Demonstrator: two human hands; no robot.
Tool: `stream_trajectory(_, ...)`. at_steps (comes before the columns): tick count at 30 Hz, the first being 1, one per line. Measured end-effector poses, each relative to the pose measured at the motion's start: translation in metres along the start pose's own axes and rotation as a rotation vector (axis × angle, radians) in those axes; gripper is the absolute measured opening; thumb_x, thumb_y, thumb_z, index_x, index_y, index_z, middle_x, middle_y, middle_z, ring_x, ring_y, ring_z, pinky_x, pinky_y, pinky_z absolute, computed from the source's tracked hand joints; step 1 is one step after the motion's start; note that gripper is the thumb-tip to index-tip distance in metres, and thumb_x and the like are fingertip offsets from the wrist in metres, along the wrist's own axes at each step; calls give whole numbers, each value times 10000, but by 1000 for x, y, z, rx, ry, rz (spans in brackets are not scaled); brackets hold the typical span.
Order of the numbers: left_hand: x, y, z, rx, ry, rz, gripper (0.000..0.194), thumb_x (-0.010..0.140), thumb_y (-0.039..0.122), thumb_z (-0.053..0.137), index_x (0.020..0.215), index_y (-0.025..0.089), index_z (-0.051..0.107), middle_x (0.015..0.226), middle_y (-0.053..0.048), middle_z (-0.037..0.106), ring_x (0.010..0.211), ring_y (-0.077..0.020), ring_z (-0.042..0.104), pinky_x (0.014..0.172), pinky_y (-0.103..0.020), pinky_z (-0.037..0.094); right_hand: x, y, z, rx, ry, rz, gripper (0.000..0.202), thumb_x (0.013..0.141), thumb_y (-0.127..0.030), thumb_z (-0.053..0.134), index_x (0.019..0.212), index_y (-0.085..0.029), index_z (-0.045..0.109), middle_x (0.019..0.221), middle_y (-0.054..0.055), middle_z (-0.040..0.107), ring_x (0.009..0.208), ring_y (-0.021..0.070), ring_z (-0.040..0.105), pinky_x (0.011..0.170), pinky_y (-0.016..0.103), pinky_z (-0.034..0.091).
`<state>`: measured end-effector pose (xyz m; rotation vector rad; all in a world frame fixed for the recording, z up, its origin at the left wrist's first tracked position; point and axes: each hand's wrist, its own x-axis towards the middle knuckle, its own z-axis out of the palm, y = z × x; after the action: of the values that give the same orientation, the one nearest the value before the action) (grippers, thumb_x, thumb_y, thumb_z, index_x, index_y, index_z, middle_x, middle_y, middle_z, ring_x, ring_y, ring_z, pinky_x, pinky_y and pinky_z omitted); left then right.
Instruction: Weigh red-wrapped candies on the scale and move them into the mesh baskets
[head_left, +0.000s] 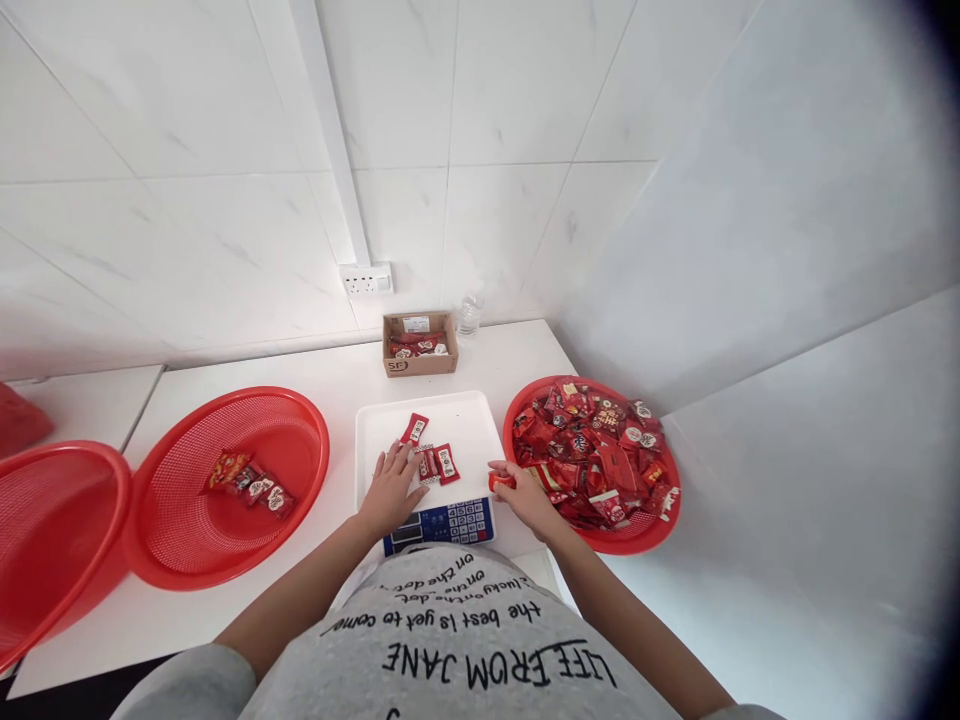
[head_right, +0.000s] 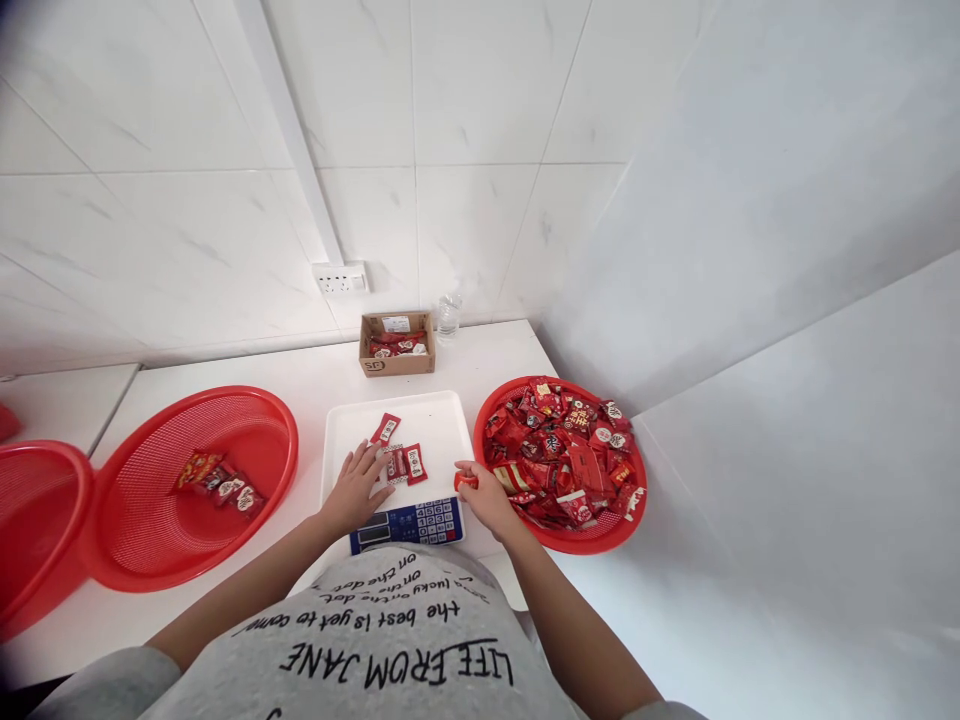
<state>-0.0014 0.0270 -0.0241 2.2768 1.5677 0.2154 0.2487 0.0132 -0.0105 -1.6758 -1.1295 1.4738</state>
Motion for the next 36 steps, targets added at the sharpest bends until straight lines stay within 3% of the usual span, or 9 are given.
stream_trajectory(5,16,7,1,-33,-1,-36,579,823,396,507,1343,191,356,1470,-137,244,1370,-306,93,1066,-545,153,4,3,-8,-42,65,-81,420,622,-138,531,1034,-187,594,1133,72,593,1040,194,540,826,335,496)
stream_trajectory(9,27,9,6,-36,-42,-43,651,802,404,535,1371,188,302,1488,-141,189,1370,-307,84,1064,-549,140,6,2,-14,40,117,-57,403,659,-205,532,1059,-180,572,1145,81,578,979,187,565,810,335,509)
stream_trajectory(16,29,0,5,-98,4,28,694,808,436,517,1393,192,235,1479,-142,214,1371,-287,107,1072,-520,156,4,2,-19,64,149,-44,368,682,-248,545,1045,-198,584,1139,69,581,948,189,575,770,325,518)
stream_trajectory(19,24,-6,2,-135,45,18,669,821,427,497,1389,192,232,1475,-131,227,1370,-284,111,1077,-514,160,4,0,-12,-72,77,-78,330,721,-244,502,1029,-181,601,1027,66,623,874,177,586,764,322,498)
stream_trajectory(22,16,-12,-1,-173,95,-7,608,823,357,499,1366,211,268,1446,-108,291,1360,-286,154,1074,-513,190,5,-7,4,-312,-43,-204,287,763,-214,465,993,-174,632,962,63,632,856,165,580,818,311,448)
stream_trajectory(25,6,-17,-5,-217,141,-39,563,810,268,496,1339,217,312,1361,-101,392,1305,-263,284,1049,-465,282,7,-17,24,-574,-150,-293,308,806,-218,449,1060,-219,622,1009,58,602,900,159,563,810,274,412)
stream_trajectory(29,-4,-17,-11,-230,158,-117,487,793,208,500,1271,221,411,1235,-89,481,1156,-248,438,980,-432,371,10,-29,45,-861,-258,-308,330,849,-273,419,1135,-291,583,1020,41,577,895,166,561,744,253,383)
stream_trajectory(36,-2,-16,-13,-243,111,-213,411,803,166,478,1210,219,481,1153,-74,511,1070,-232,483,921,-389,413,18,-35,52,-1016,-338,-295,315,831,-259,426,1079,-296,617,1005,43,582,888,184,557,708,265,358)
